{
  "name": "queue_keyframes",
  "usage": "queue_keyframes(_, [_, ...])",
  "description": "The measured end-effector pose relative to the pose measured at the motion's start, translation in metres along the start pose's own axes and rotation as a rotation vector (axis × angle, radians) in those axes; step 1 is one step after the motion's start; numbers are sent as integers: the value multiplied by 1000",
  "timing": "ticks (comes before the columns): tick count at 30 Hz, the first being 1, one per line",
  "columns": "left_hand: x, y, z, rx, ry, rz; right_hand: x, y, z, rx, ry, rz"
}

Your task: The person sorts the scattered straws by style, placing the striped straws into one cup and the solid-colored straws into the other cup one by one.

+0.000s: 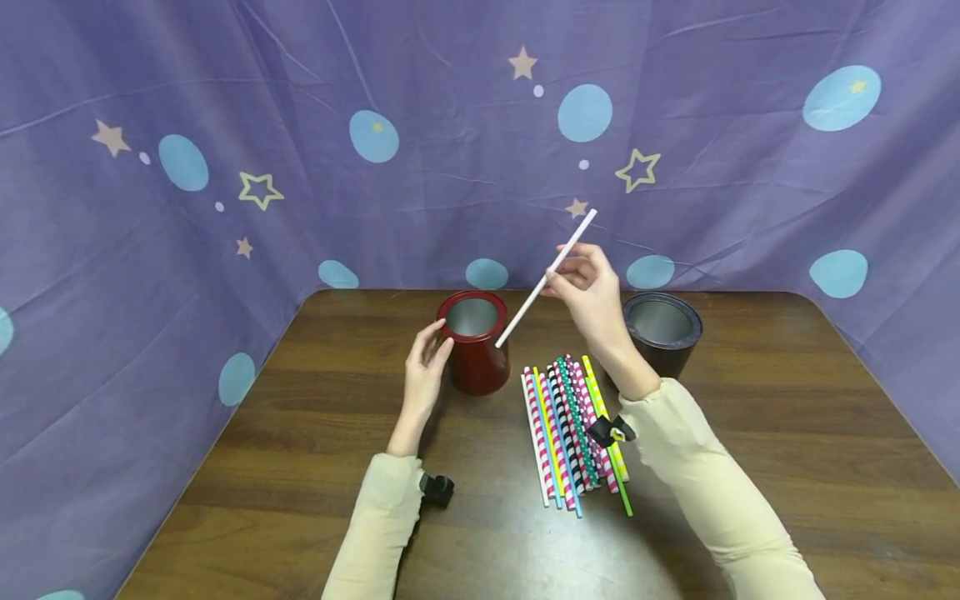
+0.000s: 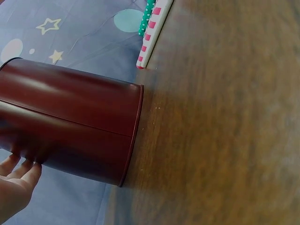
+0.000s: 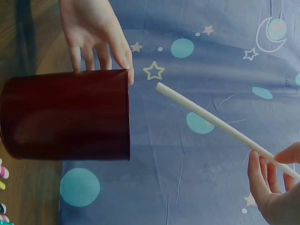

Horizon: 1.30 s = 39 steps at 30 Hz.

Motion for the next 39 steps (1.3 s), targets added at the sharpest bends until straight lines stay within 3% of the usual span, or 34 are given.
queue_keyframes(2, [2, -8, 1, 5, 0, -7, -4, 1, 2, 19, 13, 17])
queue_keyframes(7, [2, -9, 1, 3, 8, 8, -11, 3, 6, 54, 27, 15])
queue_keyframes(14, [3, -10, 1, 3, 15, 8, -20, 12, 11, 92, 43, -66])
queue_keyframes(22, [2, -14, 0, -115, 2, -37, -27, 27, 15, 88, 40, -144])
queue_keyframes(31, [1, -9, 0, -8, 4, -20, -29, 37, 16, 55, 37, -191])
queue_keyframes(33, [2, -10, 0, -3, 3, -34, -30, 33, 13, 39, 28, -208])
queue_keyframes(39, [-3, 7, -1, 7, 3, -11, -27, 19, 3, 2, 11, -265])
Point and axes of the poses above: each hand's wrist, its own z-axis towards the middle knuckle, its own x-axis out of the back of the hand, y = z × x, the point moved 2 cm from there along z, towards the middle knuckle, and after that the axes turned 5 degrees about -x, right-handed, at the moved point
